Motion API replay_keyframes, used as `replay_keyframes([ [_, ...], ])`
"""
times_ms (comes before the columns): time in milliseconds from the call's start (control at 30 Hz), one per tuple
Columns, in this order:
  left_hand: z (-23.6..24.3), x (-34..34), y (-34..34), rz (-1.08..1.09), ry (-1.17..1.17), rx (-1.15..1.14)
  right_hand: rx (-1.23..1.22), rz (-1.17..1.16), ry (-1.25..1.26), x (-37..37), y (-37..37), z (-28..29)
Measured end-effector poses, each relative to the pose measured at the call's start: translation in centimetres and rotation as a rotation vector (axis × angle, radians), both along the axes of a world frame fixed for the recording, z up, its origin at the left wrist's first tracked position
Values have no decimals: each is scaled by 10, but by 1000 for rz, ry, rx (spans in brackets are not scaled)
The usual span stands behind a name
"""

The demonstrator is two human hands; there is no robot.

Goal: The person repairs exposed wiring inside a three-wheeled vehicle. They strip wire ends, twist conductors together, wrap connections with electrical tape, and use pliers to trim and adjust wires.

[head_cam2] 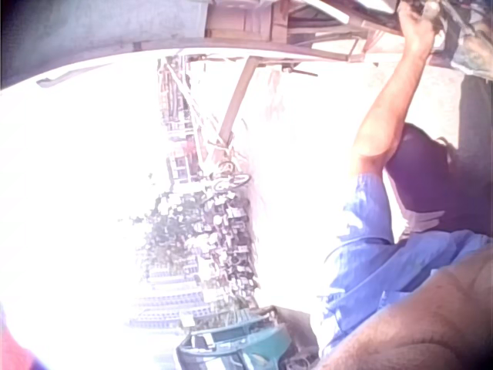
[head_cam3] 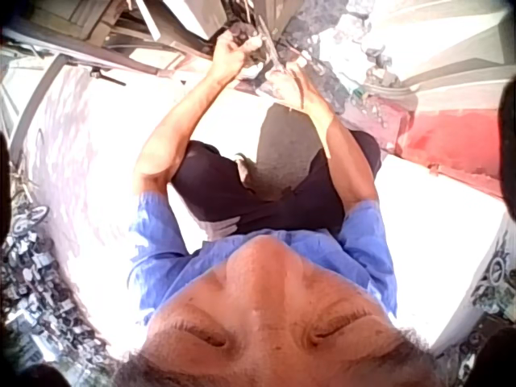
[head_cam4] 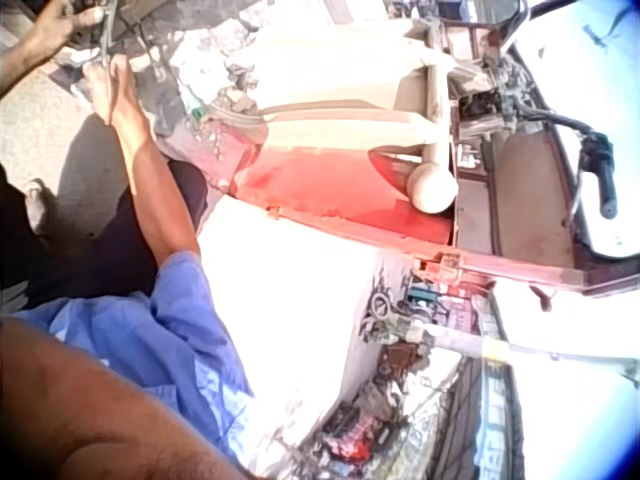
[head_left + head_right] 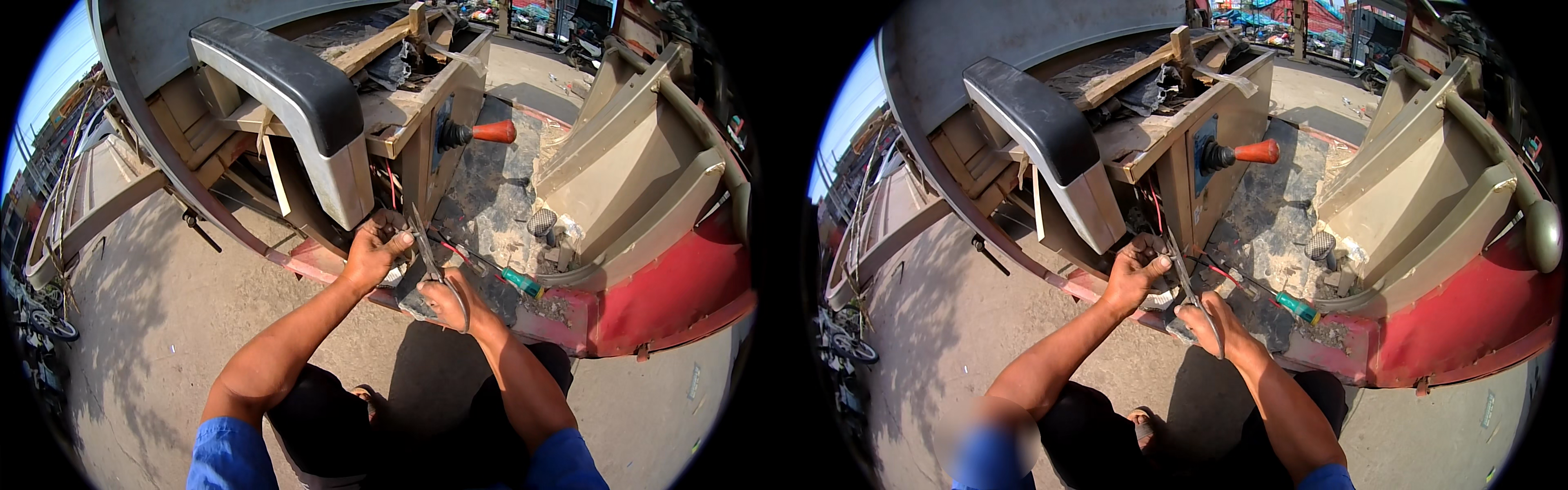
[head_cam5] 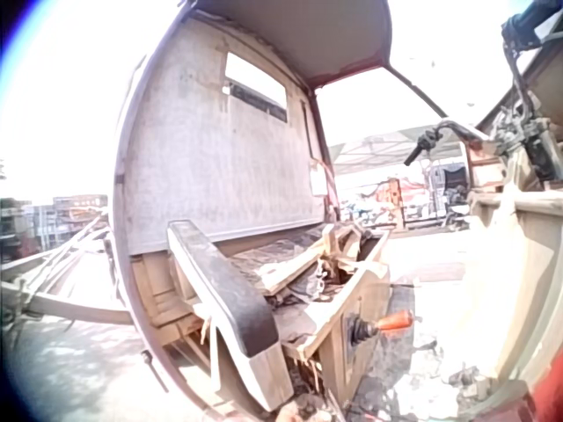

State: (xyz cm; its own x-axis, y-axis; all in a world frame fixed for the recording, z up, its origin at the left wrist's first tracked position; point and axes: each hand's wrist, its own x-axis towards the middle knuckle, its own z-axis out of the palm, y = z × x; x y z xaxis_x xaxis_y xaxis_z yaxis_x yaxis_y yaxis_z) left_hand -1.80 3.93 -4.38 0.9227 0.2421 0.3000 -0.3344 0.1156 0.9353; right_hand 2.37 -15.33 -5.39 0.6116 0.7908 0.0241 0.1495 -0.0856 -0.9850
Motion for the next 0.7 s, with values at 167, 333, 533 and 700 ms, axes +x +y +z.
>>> replay_keyframes([
  [167,1,3,-5,230,-169,362,0,-93,-29,-2,3,7],
  [333,13,-3,-18,332,-149,578,-44,-274,-408,-3,2,5],
  [533,7,0,-20,315,-75,445,-297,-403,-756,5,4,4],
  [700,21,-4,-22,272,-23,331,-437,-427,-803,9,12,16],
])
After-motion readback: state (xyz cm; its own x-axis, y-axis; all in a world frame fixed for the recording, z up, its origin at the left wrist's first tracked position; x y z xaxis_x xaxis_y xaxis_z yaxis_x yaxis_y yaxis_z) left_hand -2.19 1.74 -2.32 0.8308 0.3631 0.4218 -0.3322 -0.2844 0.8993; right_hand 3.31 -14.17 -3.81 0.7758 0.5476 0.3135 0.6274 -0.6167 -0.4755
